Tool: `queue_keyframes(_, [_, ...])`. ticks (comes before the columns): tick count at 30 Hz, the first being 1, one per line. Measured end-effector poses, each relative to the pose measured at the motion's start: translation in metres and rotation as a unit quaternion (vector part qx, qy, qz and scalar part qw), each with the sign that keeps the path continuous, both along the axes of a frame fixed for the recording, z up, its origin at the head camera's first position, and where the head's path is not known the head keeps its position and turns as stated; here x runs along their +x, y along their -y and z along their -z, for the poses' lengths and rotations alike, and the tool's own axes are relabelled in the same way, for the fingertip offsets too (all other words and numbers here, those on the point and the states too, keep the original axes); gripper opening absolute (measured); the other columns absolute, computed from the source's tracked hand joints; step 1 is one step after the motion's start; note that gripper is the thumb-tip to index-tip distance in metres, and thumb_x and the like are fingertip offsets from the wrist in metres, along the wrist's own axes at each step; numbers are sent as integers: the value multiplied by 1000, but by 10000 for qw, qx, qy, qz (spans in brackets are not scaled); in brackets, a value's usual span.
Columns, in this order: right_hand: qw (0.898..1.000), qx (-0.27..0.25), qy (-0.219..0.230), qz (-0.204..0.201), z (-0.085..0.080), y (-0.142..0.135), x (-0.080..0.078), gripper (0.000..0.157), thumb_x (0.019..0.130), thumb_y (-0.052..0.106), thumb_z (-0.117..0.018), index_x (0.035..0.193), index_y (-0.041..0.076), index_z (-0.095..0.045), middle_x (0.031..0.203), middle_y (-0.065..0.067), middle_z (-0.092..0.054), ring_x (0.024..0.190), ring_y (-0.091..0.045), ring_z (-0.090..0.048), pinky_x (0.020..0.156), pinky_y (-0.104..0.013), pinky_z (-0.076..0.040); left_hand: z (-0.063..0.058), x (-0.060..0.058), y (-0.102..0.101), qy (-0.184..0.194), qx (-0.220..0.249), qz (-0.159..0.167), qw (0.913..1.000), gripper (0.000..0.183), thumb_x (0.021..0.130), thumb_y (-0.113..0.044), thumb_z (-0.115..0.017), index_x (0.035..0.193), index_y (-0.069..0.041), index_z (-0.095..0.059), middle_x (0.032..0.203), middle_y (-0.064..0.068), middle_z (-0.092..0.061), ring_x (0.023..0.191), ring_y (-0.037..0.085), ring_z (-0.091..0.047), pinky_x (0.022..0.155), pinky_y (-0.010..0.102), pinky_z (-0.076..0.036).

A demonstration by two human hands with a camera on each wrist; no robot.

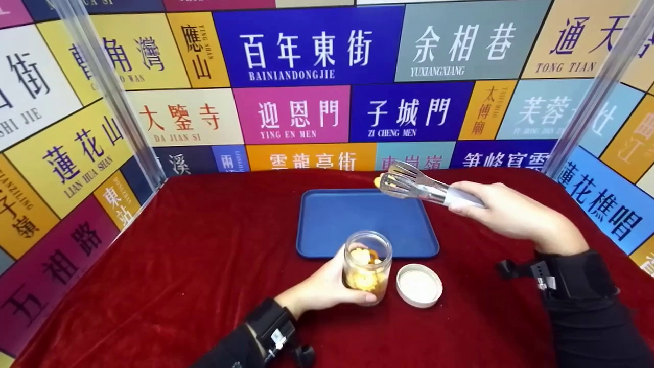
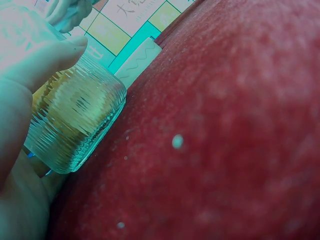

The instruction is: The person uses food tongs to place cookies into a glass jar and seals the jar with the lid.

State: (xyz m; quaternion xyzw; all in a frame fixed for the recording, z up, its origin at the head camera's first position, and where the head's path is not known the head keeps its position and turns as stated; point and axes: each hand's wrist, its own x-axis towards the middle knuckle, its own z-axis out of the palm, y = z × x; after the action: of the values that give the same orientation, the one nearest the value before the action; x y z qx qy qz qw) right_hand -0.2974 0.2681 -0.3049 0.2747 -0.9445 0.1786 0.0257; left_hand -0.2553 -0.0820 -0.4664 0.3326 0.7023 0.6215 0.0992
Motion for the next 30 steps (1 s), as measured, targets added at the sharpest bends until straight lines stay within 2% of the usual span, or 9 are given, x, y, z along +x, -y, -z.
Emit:
queue_keyframes(7, [9995, -55, 74, -288, -10, 1, 13, 39, 108, 35, -65, 143, 18, -63, 98, 4, -67, 87, -16, -59, 74, -34, -48, 0, 0, 0, 56, 45, 39, 10000, 105, 82, -7, -91, 163, -19, -25, 143, -2, -61, 135, 16, -58, 121, 35, -40])
queue_keyframes(20, [9934, -350, 612, -900, -23, 1, 33, 32, 108, 32, -65, 140, 26, -64, 93, 9, -66, 83, -11, -61, 71, -28, -47, 1, 0, 1, 69, 14, 43, 10000, 103, 83, -8, -91, 162, -20, -26, 142, -2, -62, 134, 16, -59, 120, 35, -41])
queue_keyframes(25, [9887, -376, 940, -1107, -26, 2, 37, 27, 108, 36, -65, 134, 29, -65, 93, 7, -67, 82, -13, -63, 70, -28, -50, 1, -1, 1, 89, -12, 37, 10000, 105, 83, -8, -91, 163, -22, -24, 142, -3, -62, 133, 16, -59, 120, 35, -42])
queue_keyframes(30, [9848, -229, 997, -1407, -25, 2, 38, 26, 108, 34, -66, 133, 27, -67, 96, 8, -69, 82, -11, -65, 70, -27, -51, 1, -1, 1, 96, 69, 76, 9999, 111, 84, -8, -90, 166, -25, -18, 146, 1, -61, 134, 17, -59, 120, 35, -41])
